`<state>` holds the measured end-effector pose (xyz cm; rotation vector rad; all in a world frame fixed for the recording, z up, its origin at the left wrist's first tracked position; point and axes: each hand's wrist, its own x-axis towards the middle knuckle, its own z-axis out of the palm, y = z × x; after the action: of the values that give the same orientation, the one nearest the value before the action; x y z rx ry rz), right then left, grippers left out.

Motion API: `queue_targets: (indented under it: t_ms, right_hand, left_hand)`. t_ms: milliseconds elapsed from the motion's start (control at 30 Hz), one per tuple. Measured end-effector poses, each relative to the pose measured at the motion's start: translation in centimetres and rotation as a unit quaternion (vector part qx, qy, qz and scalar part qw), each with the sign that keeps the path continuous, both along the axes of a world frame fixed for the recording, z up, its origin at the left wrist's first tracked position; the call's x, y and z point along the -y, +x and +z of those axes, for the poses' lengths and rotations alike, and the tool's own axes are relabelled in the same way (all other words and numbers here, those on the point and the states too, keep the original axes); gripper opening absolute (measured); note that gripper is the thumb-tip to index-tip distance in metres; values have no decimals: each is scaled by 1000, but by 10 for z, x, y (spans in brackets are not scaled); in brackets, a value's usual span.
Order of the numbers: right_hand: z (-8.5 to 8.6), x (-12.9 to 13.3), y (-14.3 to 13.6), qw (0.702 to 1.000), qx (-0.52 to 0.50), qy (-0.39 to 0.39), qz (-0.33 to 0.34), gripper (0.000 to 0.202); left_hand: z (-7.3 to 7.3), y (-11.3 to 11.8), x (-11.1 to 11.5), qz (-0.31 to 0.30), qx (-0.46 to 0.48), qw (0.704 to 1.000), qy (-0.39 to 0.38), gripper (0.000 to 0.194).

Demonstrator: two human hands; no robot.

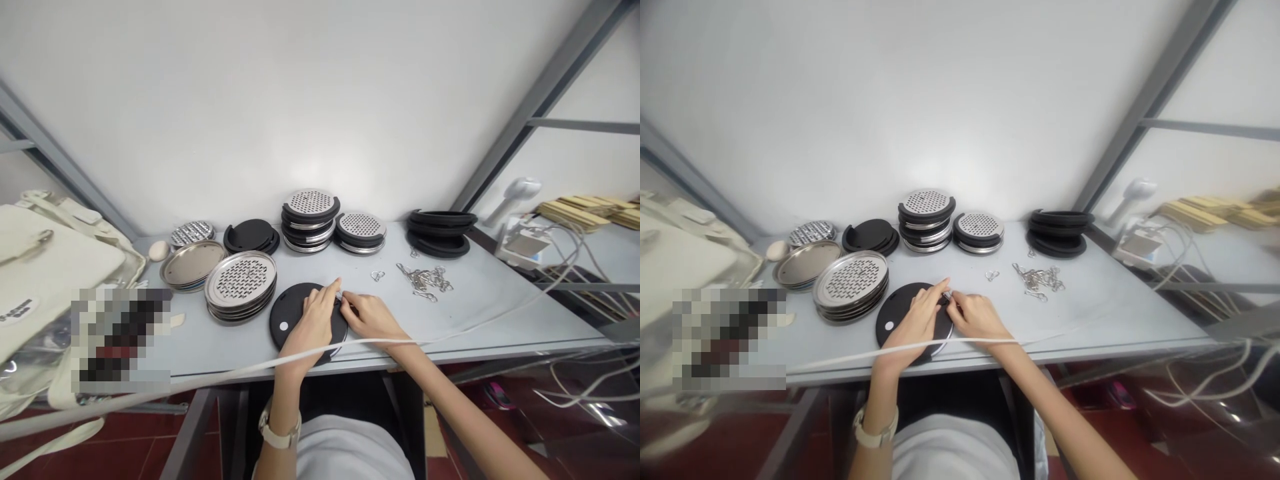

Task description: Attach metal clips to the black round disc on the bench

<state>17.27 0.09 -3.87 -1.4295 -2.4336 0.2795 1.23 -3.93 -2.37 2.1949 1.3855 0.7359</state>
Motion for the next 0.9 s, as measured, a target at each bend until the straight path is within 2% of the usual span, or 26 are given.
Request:
queue_targets:
  t_ms: [433, 900]
  right_hand:
    - [2, 0, -1, 1000, -8, -2, -14, 22]
    - [4, 3, -3, 999, -23, -13, -34, 29]
  left_hand:
    - [0, -3, -6, -9, 12, 1000, 5, 54]
    - [2, -6, -9, -44, 35, 998, 30, 50]
